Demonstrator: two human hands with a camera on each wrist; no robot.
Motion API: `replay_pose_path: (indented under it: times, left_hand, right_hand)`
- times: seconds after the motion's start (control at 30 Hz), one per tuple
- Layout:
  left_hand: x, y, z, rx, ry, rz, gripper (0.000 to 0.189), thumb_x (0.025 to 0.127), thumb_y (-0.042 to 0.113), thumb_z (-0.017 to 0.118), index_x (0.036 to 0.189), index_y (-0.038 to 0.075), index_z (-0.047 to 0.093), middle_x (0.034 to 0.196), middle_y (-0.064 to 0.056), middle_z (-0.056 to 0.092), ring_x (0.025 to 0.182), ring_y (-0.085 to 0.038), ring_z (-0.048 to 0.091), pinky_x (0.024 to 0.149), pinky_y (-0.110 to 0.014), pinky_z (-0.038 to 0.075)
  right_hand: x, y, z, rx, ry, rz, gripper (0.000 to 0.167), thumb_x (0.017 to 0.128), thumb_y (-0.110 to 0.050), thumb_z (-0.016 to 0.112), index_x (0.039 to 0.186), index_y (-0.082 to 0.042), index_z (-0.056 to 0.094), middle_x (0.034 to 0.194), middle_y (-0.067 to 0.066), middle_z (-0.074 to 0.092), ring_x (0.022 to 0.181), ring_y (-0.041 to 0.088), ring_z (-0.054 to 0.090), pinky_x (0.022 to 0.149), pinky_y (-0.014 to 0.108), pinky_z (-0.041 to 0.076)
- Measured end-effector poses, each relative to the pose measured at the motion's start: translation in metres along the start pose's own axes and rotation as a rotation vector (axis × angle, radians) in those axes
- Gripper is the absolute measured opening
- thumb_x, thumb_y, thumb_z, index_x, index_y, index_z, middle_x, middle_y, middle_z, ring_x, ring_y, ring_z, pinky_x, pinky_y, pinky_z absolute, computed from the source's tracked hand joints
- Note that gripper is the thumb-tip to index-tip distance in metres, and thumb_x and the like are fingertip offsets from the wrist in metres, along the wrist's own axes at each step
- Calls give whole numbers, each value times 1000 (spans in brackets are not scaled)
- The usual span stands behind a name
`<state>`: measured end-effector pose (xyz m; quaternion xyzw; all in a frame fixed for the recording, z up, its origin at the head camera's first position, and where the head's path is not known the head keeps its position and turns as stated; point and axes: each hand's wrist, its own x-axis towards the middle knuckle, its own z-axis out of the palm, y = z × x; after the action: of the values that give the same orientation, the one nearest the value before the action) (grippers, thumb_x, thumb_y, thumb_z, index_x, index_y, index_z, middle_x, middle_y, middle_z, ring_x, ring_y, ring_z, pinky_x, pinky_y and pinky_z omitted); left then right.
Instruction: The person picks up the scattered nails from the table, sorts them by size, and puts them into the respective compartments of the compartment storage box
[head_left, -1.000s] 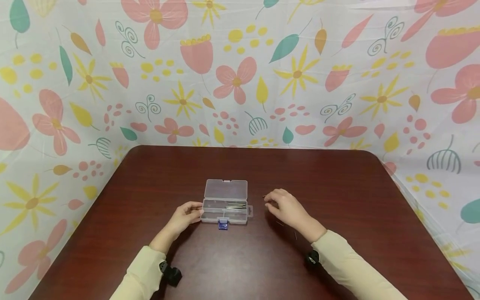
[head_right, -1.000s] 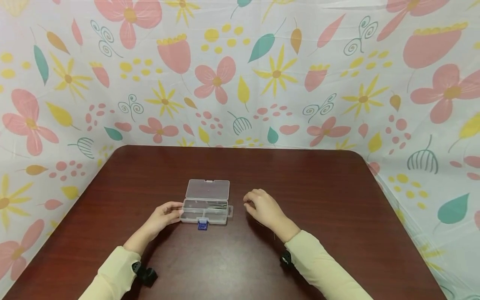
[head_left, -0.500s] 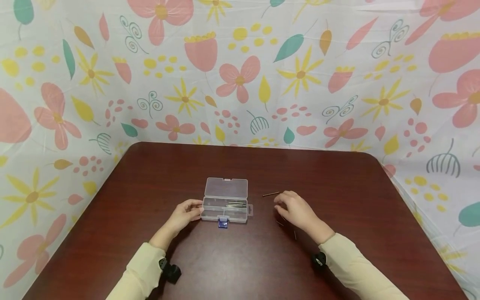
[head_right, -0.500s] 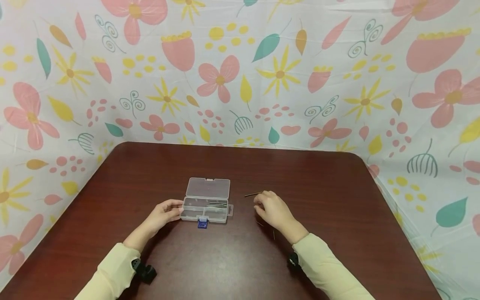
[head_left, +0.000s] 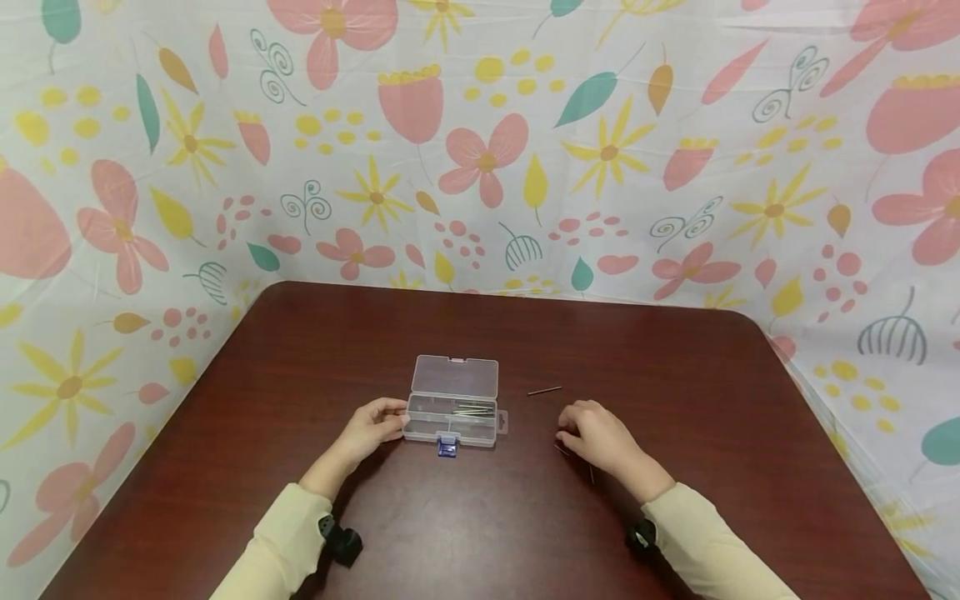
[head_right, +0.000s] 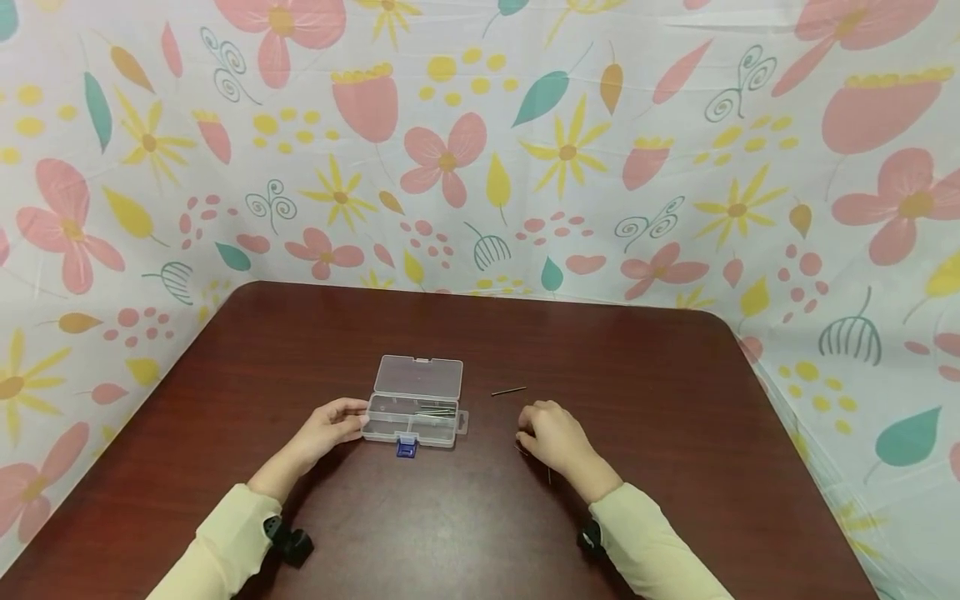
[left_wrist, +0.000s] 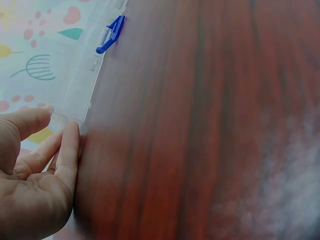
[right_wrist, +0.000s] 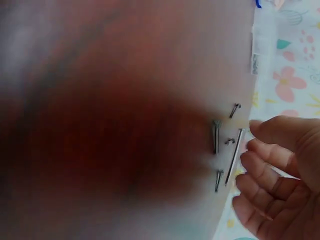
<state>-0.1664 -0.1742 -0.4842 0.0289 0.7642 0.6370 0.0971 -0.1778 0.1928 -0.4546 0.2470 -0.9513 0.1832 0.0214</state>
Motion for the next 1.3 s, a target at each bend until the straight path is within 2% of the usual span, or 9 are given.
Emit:
replay_pose_path:
  times: [0.23,0.43,0.7,0.97,1.17,1.3]
  left_hand:
    - [0,0,1,3,12,-11,38,92,3,57,125,-15,49,116,-29,56,94,-15,59,87,-36,56]
    - [0,-2,3,4,16,-18,38,93,3,56,125,-15,49,117,-30,56,97,-19,60,87,-36,56]
    - [1,-4,3,6,32,-28,36,92,3,58,123,-14,51,114,-26,58,92,-12,60,85,-33,57]
    - [0,1,2,11,24,-24,37,92,4,57,124,-14,50,117,-29,56,96,-16,60,87,-35,56]
    - [-1,1,2,8,11,-20,38,93,5,57,125,-14,48,118,-30,55,100,-22,60,89,-39,55]
    - [-1,1,2,2,12,-21,37,93,4,57,124,-15,49,117,-30,56,98,-19,60,88,-37,56]
  right_hand:
    - [-4,0,3,-88,-5,-54,11,77,-6,75,80,-9,65,75,-1,57,70,15,53,58,28,48]
    - [-5,3,3,-84,-5,-47,13,76,0,73,78,-9,64,76,0,61,71,17,56,58,30,49]
    - [-5,6,4,-94,39,-49,15,75,-3,74,72,-11,61,71,-1,60,70,20,57,62,35,50]
    - [1,5,5,-119,18,-109,17,76,2,65,68,-10,56,66,-1,54,63,16,50,59,31,45]
    - [4,5,6,-183,10,-170,17,70,2,64,67,-9,52,63,-1,51,60,17,49,58,32,45]
    - [6,4,6,-186,4,-182,18,71,1,64,68,-10,50,63,-2,48,59,17,47,54,30,43]
